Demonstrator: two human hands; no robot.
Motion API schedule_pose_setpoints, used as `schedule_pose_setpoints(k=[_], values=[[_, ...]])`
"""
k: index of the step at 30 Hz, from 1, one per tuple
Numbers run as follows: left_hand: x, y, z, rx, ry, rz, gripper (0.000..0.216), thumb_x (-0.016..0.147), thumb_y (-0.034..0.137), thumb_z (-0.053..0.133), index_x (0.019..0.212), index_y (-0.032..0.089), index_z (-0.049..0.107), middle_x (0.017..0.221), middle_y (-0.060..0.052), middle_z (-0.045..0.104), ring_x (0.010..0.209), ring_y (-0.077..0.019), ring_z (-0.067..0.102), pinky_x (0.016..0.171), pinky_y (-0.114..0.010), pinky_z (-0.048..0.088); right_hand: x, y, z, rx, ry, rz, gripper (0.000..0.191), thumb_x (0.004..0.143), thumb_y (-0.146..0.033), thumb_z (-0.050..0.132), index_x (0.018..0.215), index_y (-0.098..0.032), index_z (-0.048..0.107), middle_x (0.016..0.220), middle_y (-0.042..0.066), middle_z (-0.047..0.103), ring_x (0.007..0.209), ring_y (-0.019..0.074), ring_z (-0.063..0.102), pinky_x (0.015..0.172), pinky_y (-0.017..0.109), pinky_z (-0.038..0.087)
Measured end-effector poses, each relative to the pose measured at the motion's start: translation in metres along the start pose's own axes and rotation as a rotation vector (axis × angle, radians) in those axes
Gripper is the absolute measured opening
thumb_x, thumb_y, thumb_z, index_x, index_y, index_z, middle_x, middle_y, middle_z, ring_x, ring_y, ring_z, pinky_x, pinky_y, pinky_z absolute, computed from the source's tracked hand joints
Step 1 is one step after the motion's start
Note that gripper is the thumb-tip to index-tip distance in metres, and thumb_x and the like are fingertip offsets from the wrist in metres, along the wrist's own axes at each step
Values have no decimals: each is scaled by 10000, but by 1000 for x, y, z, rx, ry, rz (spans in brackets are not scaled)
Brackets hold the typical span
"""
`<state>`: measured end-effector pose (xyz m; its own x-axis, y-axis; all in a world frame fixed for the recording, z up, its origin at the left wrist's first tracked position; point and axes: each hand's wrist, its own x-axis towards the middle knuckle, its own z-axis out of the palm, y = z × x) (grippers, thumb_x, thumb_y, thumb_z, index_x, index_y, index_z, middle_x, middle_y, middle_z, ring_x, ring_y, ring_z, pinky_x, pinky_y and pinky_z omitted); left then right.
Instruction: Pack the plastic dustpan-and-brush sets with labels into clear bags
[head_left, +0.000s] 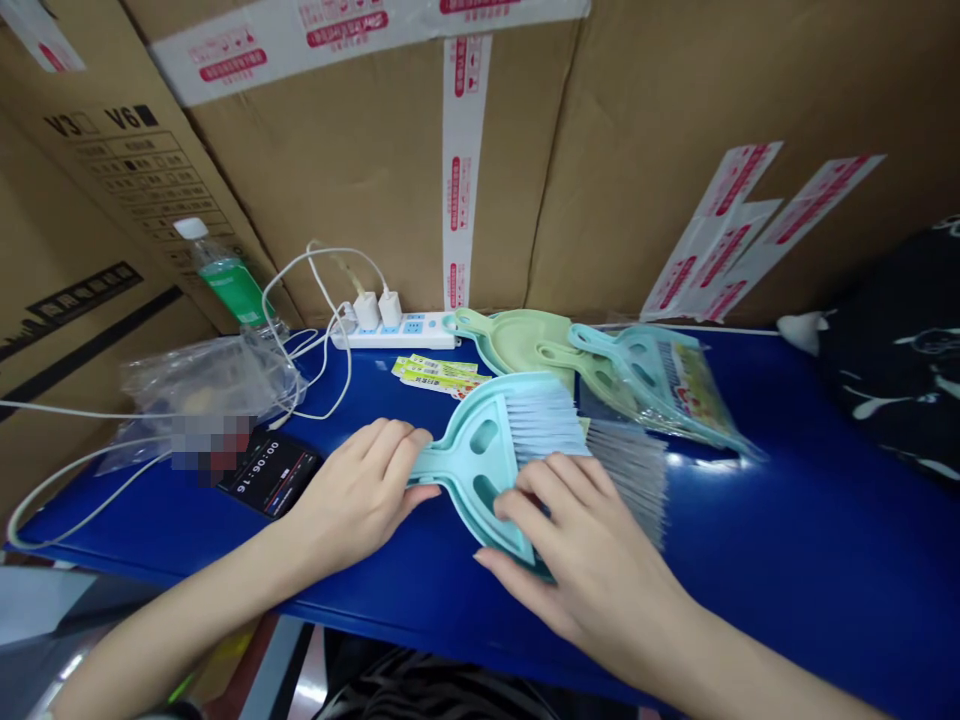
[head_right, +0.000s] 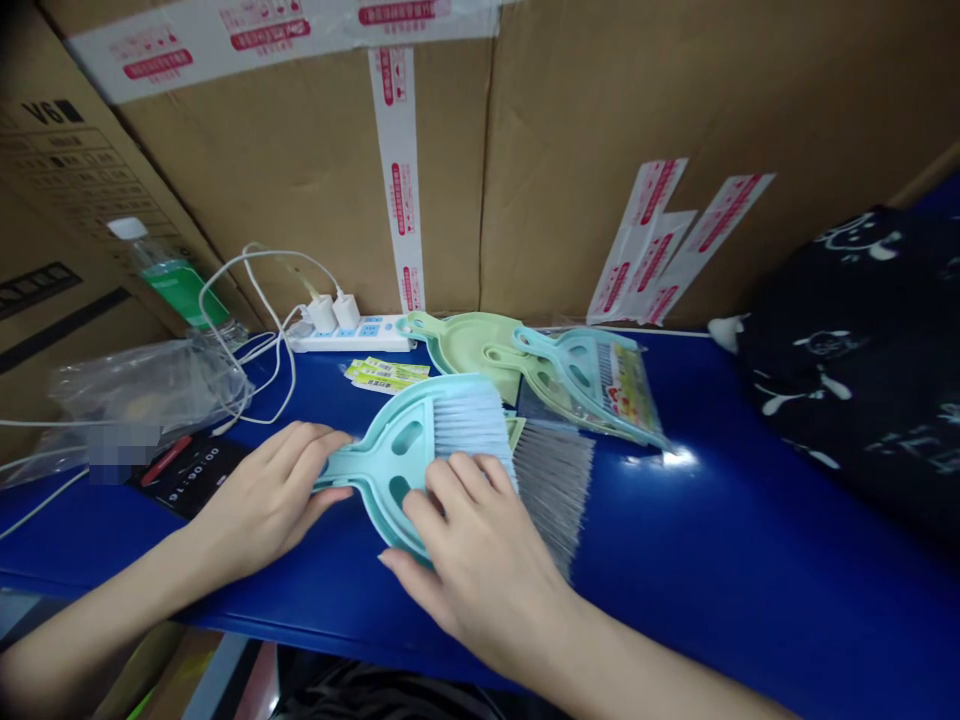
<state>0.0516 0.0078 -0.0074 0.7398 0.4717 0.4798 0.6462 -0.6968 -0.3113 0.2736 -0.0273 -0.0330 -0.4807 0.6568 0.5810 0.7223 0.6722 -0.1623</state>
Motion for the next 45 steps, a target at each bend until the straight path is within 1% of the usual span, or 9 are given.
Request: schedule_pose_setpoints(k=[8, 13, 15, 20, 25, 32, 37, 41, 45], values=[[1, 8, -3, -36, -23, 14, 357, 1019, 353, 303, 1067, 73, 519, 856, -102, 632, 776, -218, 613, 710, -328, 529, -1, -6, -8, 15, -40, 33, 157, 793, -267, 673, 722, -227, 539, 709, -15, 523, 636, 171, 437, 640, 300, 275], [-1, 2, -9, -83, -87, -31, 331, 1029, 319, 277, 1066, 107, 529, 865, -90, 627, 788, -213, 619, 703, -321, 531, -1, -6, -13, -101, -7, -21, 165, 815, -121, 534, 686, -224, 539, 654, -10, 507, 578, 171, 424, 618, 310, 262], [-2, -6, -12, -104, -118, -76, 316, 1029, 296, 266, 1077, 129, 530, 899, -89, 623, 811, -210, 620, 714, -317, 535, 0, -4, -19, -207, -4, -35, 221, 823, -75, 473, 673, -224, 537, 631, -1, 499, 561, 179, 422, 612, 320, 255], [2, -41, -18, -47, -131, -187, 376, 1011, 408, 303, 1097, 138, 550, 955, -113, 613, 883, -254, 611, 792, -383, 535, -1, 7, -28, -538, -86, -22, 277, 885, -97, 418, 668, -225, 533, 629, 33, 518, 562, 207, 472, 627, 341, 266], [26, -76, -6, -27, -218, -221, 392, 992, 407, 342, 1137, 113, 557, 1007, -145, 611, 974, -302, 585, 864, -460, 504, -11, 21, -17, -718, -170, 2, 259, 908, -142, 427, 682, -212, 533, 623, 33, 525, 571, 203, 507, 615, 333, 281], [65, -96, 26, -108, -296, -200, 339, 981, 346, 377, 1130, 99, 555, 1066, -157, 591, 1024, -297, 552, 911, -479, 468, -24, 28, -1, -577, -225, -24, 266, 931, -351, 511, 736, -179, 567, 672, 46, 576, 595, 204, 557, 612, 327, 352], [82, -106, 38, -153, -318, -217, 331, 979, 323, 375, 1133, 95, 558, 1078, -139, 591, 1052, -282, 546, 941, -465, 447, -21, 36, -11, -372, -317, -18, 266, 963, -362, 474, 790, -188, 576, 730, 54, 631, 640, 213, 609, 629, 333, 423], [98, -107, 49, -164, -363, -202, 323, 977, 298, 365, 1136, 102, 567, 1090, -133, 590, 1073, -276, 542, 943, -456, 442, -3, 69, -28, -171, -377, 56, 254, 979, -312, 412, 812, -203, 569, 756, 40, 628, 616, 179, 598, 576, 307, 437], [116, -105, 60, -174, -403, -177, 328, 970, 282, 382, 1112, 63, 581, 1089, -164, 596, 1077, -293, 543, 958, -463, 426, 4, 115, -31, -344, -230, 226, 234, 924, -332, 482, 880, -166, 641, 829, 118, 643, 785, 263, 625, 673, 378, 486]])
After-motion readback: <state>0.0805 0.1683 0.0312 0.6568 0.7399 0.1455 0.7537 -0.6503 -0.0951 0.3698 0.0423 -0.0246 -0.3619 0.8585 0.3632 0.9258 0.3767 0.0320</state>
